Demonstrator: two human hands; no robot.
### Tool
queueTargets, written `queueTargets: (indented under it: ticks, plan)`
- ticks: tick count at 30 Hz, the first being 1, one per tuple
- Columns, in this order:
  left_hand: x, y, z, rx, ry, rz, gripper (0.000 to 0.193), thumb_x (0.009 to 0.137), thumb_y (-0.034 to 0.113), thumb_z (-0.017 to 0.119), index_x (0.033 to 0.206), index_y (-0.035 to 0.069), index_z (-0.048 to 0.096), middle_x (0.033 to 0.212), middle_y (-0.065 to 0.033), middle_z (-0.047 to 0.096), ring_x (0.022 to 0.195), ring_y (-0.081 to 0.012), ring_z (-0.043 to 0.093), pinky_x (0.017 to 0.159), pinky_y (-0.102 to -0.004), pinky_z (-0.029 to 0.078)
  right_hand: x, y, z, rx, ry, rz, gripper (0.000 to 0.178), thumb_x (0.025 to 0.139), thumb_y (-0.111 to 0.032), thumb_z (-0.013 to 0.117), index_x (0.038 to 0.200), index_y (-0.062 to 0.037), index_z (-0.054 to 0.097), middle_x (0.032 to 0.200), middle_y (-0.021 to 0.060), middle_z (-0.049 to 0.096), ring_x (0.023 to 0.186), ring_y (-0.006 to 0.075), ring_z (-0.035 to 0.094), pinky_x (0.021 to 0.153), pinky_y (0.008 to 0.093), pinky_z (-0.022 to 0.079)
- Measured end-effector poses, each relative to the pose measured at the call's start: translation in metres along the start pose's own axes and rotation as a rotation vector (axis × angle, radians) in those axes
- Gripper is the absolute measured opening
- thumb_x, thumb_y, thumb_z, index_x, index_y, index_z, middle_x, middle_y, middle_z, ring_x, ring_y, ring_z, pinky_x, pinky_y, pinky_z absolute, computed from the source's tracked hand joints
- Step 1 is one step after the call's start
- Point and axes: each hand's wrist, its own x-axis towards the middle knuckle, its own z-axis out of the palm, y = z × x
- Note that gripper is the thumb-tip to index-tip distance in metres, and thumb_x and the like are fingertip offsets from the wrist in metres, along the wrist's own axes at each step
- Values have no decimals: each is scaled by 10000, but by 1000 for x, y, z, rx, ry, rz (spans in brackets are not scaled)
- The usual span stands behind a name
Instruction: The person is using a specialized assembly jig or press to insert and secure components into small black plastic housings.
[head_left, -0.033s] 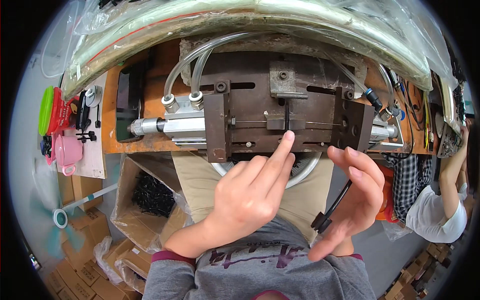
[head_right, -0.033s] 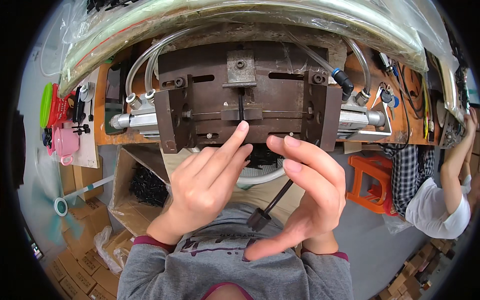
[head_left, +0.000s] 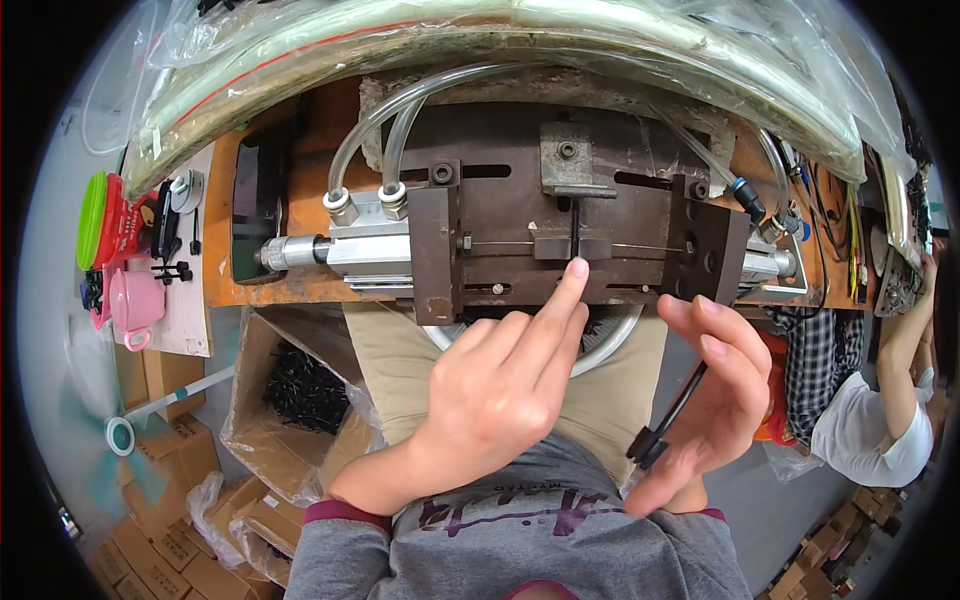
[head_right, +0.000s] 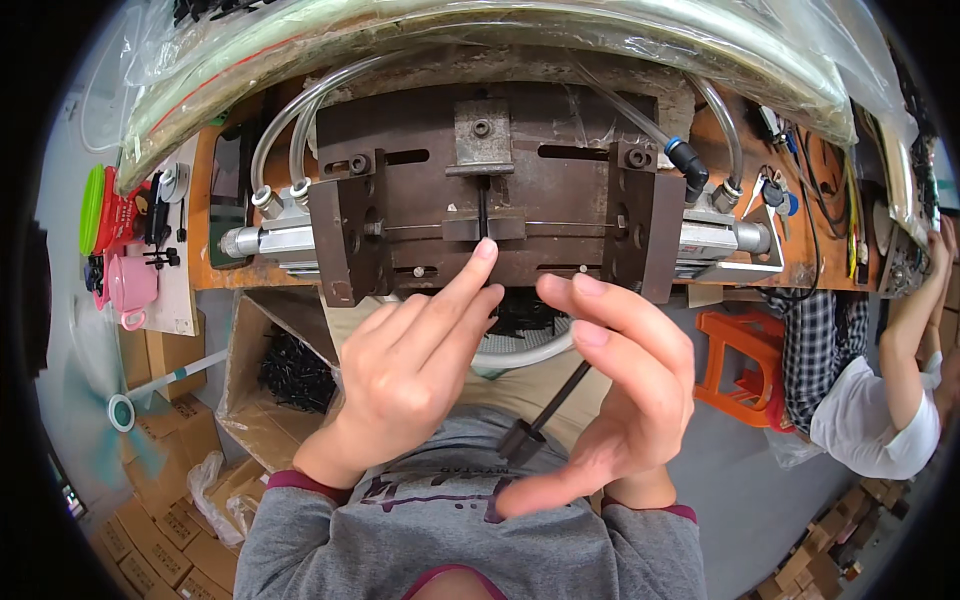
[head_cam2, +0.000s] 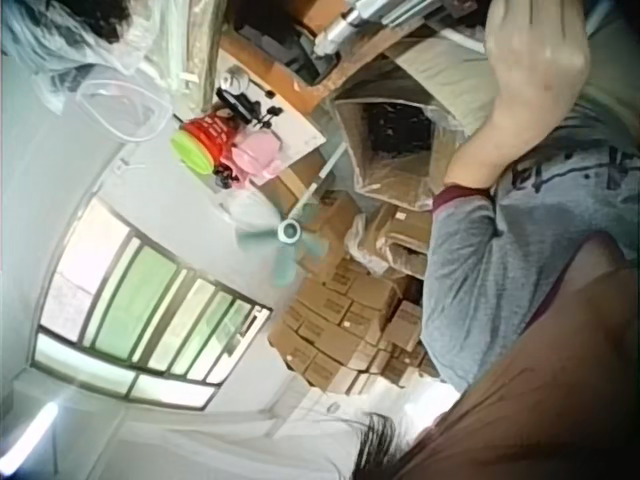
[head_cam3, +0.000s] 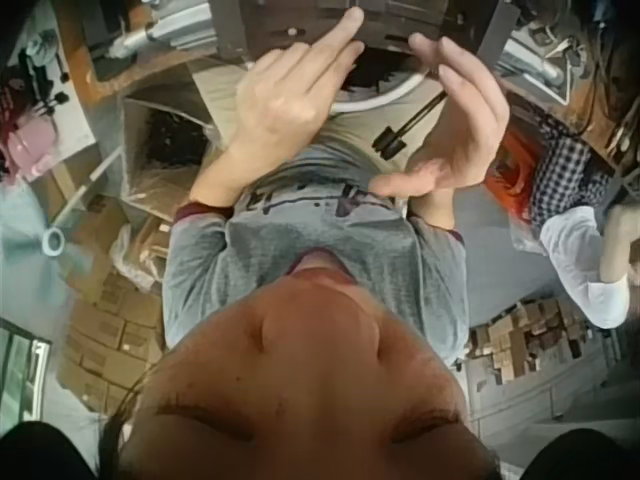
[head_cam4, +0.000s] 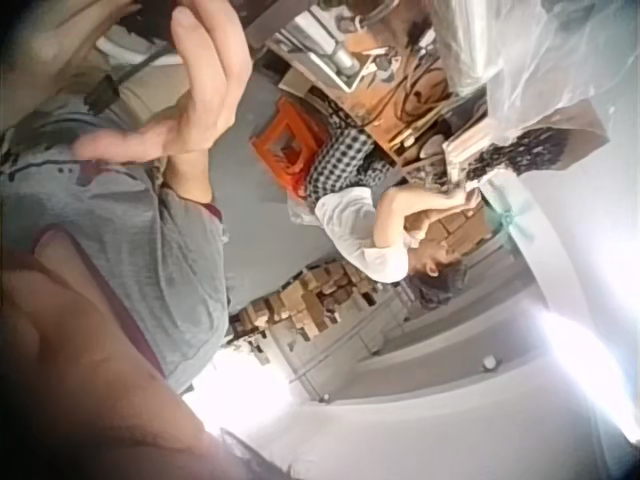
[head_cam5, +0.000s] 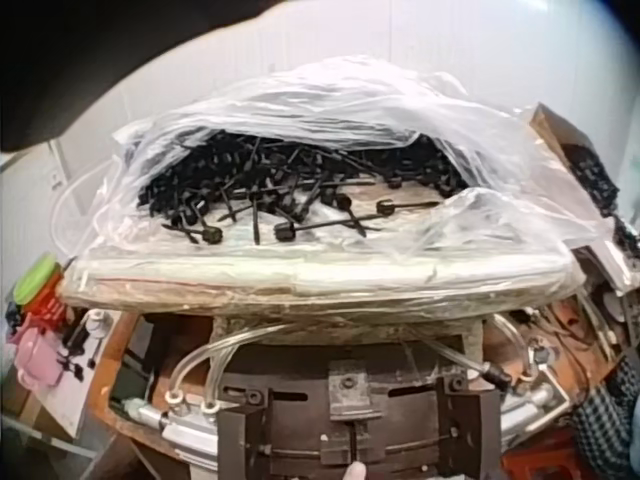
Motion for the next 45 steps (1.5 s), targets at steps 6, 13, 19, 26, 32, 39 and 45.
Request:
queueTargets:
  ticks: [6,13,19,26,32,39,45]
  plan:
    - [6,-2,-4,8,-8,-9,250,708,48,745,951,-1,715,1208,-127,669,578,-116,590,533,-242,423,-12,6,-13,-11,-71,-58,843,736,-576,770,1229,29,449,1229,281,516,936,378,679,805,416,596]
    - [5,-2,-4,-12,-24,-23,240,719,48,745,954,9,718,1210,-112,671,581,-118,596,539,-241,435,-7,-4,-7,-91,-39,19,789,605,-398,913,1149,-17,486,1203,258,540,933,329,686,774,386,609]
    - [-1,-7,7,-146,64,-38,250,699,-13,745,945,-27,706,1211,-164,656,707,-187,667,621,-285,523,-10,-12,-8,-159,-155,90,436,662,-84,865,1007,21,620,1165,236,620,956,282,672,761,357,605]
    - [-12,-8,-13,-554,226,-173,277,704,-73,750,975,-80,695,1222,-238,617,873,-243,696,730,-315,576,-2,3,10,-399,-328,-10,283,668,3,777,921,52,660,1201,234,622,923,312,682,772,376,586]
    - [-25,-19,-29,-641,123,-170,289,670,-80,774,943,-59,681,1136,-252,609,842,-262,715,722,-321,602,7,5,28,-604,-421,-67,240,659,-35,747,872,31,660,1180,210,655,728,245,687,663,315,558]
    - [-33,-21,-29,-732,172,-160,327,645,34,875,894,-21,672,1065,-222,629,802,-228,714,673,-306,602,13,-4,29,-685,-459,-44,266,630,-28,788,869,2,675,1167,152,680,617,201,633,558,277,494]
    - [-36,-23,-29,-870,135,-177,291,652,-19,849,893,-16,685,949,-193,685,763,-227,721,637,-292,609,19,-4,22,-604,-473,-7,273,669,-53,802,909,7,685,1139,156,690,591,166,620,524,259,476]
